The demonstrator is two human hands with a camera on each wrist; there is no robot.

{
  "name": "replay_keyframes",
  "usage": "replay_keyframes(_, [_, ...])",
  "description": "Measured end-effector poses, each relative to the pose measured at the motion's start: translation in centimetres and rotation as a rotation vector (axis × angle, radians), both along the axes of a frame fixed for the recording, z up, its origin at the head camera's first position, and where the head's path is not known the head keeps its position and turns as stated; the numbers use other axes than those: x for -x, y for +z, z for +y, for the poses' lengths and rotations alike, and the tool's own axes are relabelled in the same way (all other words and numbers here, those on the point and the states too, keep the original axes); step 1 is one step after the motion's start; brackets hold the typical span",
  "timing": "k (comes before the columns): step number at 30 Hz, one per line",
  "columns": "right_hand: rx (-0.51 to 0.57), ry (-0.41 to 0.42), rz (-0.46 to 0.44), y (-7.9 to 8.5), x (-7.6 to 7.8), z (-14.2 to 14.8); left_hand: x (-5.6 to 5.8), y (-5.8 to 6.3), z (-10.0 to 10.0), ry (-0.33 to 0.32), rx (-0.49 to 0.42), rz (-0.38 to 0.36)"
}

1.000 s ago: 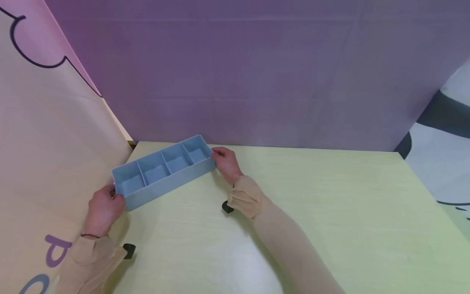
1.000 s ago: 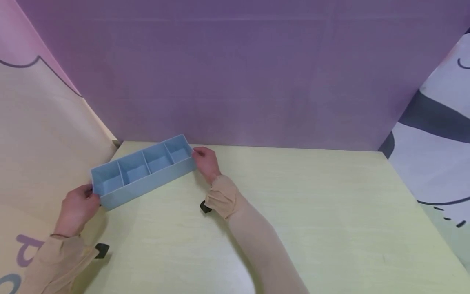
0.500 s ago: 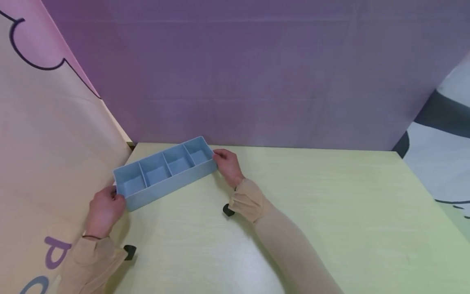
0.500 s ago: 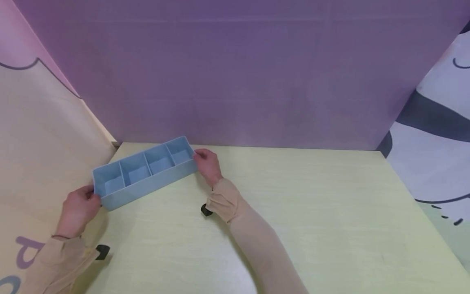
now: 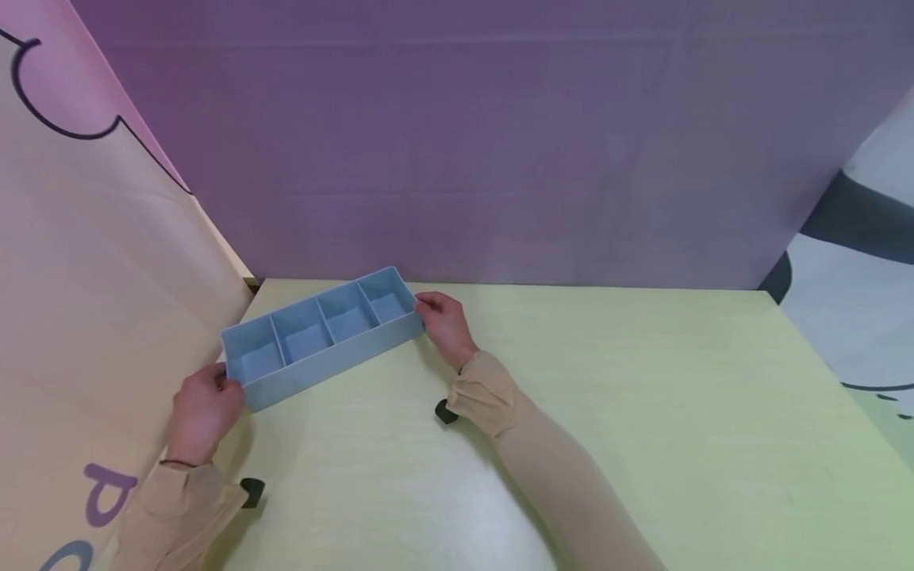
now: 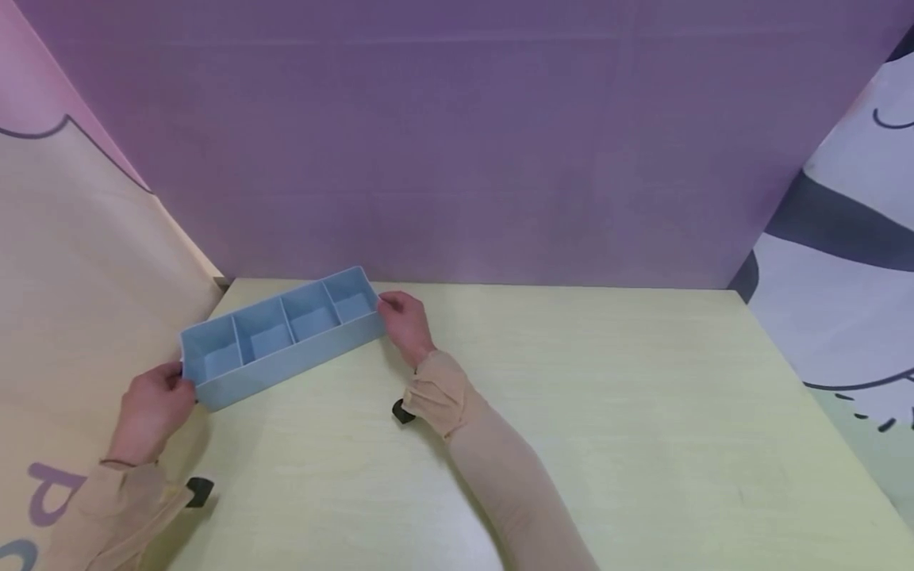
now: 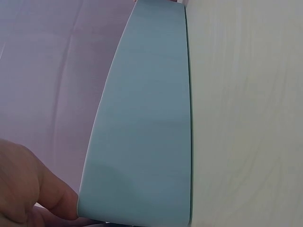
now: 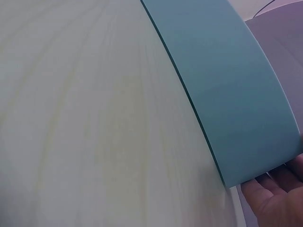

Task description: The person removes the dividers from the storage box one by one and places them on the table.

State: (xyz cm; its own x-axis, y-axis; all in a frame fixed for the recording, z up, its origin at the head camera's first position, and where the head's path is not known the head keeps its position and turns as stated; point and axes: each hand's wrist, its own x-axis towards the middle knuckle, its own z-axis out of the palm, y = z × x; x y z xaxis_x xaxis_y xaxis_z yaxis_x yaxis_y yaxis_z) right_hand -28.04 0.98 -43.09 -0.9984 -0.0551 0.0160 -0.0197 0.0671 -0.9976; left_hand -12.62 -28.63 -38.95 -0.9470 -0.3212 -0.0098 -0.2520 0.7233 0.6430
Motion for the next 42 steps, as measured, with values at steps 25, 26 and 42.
replay_keyframes(25, [0.065, -0.010, 0.018, -0.1, -0.8, 1.0, 0.2, -0.4, 0.4, -0.044, 0.013, 0.085])
replay_keyframes(26, [0.066, -0.010, 0.021, -0.1, -0.8, 1.1, 0.2, -0.4, 0.4, -0.045, 0.017, 0.094])
replay_keyframes(42, [0.034, -0.046, 0.020, -0.2, -1.1, 1.9, 0.8, -1.0, 1.1, -0.020, -0.006, 0.099])
